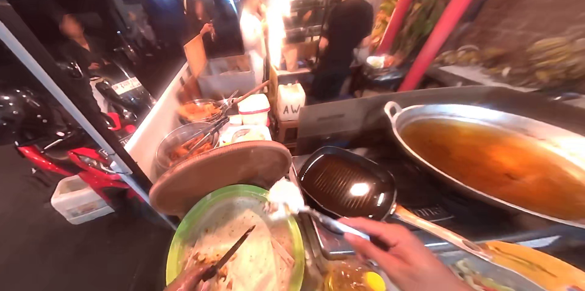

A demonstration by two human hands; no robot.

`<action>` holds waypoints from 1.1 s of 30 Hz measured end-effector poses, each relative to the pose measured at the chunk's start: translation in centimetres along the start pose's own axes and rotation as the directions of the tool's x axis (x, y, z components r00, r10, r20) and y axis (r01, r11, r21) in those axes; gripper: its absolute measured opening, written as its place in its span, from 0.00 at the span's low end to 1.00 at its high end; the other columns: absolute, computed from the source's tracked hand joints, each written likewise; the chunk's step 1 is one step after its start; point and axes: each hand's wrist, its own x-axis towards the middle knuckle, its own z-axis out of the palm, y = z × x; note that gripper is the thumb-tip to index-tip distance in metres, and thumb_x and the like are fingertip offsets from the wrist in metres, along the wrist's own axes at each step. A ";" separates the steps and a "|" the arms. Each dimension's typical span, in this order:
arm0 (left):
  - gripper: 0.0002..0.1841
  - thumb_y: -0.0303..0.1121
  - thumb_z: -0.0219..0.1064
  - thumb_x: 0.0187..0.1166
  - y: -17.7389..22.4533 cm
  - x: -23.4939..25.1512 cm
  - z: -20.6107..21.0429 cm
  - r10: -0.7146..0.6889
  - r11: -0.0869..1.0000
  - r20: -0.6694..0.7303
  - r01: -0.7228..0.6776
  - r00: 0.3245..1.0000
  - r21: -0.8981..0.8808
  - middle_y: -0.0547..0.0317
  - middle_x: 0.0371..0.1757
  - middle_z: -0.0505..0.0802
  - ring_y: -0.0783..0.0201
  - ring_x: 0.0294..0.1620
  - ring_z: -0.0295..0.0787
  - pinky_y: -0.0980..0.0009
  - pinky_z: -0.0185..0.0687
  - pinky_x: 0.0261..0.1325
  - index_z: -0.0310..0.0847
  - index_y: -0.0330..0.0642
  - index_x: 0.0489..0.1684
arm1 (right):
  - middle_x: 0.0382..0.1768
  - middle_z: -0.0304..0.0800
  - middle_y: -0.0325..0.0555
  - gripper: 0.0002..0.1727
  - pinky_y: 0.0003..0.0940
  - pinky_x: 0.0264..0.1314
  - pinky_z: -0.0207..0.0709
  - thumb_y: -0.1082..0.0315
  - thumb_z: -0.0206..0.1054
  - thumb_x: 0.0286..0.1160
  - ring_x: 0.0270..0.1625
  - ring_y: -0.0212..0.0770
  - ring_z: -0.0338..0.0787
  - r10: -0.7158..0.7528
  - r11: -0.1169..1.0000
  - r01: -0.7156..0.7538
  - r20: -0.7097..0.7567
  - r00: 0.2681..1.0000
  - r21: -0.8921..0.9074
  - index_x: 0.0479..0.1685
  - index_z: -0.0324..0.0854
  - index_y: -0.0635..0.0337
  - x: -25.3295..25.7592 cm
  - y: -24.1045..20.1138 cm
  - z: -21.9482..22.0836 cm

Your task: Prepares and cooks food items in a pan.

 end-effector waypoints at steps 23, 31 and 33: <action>0.24 0.47 0.47 0.93 15.2 21.9 10.8 -0.183 0.838 -0.004 0.158 0.983 0.522 0.47 0.75 0.84 0.45 0.66 0.88 0.45 0.84 0.65 0.72 0.53 0.83 | 0.51 0.95 0.46 0.21 0.55 0.53 0.86 0.62 0.57 0.88 0.58 0.52 0.93 0.193 0.630 -0.241 -0.151 0.969 -0.739 0.73 0.85 0.31 6.6 12.1 -2.4; 0.24 0.46 0.47 0.92 15.7 21.9 10.9 -0.226 0.828 0.007 0.188 0.974 0.529 0.50 0.76 0.83 0.47 0.69 0.86 0.45 0.83 0.67 0.73 0.52 0.82 | 0.50 0.95 0.45 0.20 0.55 0.53 0.86 0.60 0.57 0.89 0.55 0.51 0.94 0.224 0.662 -0.258 -0.143 0.964 -0.704 0.73 0.85 0.32 7.0 11.6 -2.9; 0.24 0.46 0.48 0.92 16.0 21.5 10.7 -0.212 0.834 0.009 0.176 0.977 0.523 0.50 0.75 0.84 0.47 0.69 0.87 0.46 0.83 0.67 0.73 0.52 0.81 | 0.50 0.95 0.45 0.19 0.57 0.54 0.86 0.59 0.57 0.89 0.55 0.52 0.94 0.215 0.688 -0.251 -0.139 0.967 -0.681 0.71 0.86 0.33 6.9 11.7 -3.2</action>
